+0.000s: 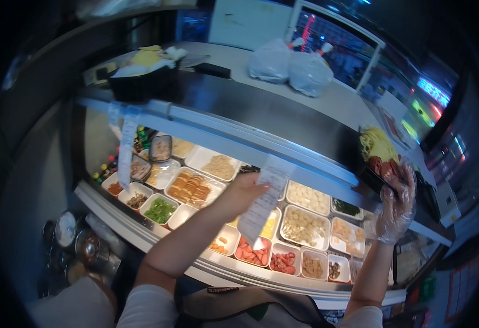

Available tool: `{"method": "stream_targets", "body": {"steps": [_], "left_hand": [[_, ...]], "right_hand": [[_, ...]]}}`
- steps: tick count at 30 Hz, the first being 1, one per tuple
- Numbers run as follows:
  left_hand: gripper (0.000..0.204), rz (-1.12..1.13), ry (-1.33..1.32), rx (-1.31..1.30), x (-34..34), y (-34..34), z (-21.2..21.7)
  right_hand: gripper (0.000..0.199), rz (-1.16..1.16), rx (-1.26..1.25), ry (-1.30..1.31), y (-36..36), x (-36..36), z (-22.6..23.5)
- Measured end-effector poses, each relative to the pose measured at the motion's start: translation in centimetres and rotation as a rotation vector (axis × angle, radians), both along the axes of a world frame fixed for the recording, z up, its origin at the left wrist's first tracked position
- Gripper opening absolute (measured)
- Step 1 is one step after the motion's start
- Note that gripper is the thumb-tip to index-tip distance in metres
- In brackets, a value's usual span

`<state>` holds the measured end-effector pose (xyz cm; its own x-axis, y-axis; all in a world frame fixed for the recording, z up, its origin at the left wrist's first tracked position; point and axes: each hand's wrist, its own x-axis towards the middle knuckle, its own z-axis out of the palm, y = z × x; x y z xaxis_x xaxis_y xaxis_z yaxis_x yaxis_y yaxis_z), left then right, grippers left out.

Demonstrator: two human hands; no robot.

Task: The person assembles multiple noodle dishes in black takeout containers. They add noodles, sliced meats, vegetables, and sauces from various containers in a refrigerated display case, then place the finished dishes on a counter.

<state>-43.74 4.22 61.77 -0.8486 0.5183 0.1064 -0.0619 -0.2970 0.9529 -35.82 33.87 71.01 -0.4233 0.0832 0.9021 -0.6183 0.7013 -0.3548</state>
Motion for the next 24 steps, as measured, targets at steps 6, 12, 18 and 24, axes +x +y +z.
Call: {"method": "stream_targets", "body": {"steps": [6,12,18,24], "left_hand": [[0.02,0.279,-0.132,0.06,-2.4,-10.4,0.3],[0.028,0.361,-0.139,-0.053,-1.3,-14.0,2.5],[0.03,0.498,-0.125,-0.085,-3.1,-15.8,2.5],[0.026,0.417,-0.064,0.033,-5.7,-16.9,1.1]], "right_hand": [[0.017,0.046,0.044,0.072,-5.4,-3.7,0.7],[0.017,0.127,0.069,0.096,-14.0,-7.4,1.1],[0.011,0.163,0.146,0.198,-24.0,-10.3,1.3],[0.015,0.474,-0.028,0.099,-30.3,-12.5,0.0]]}}
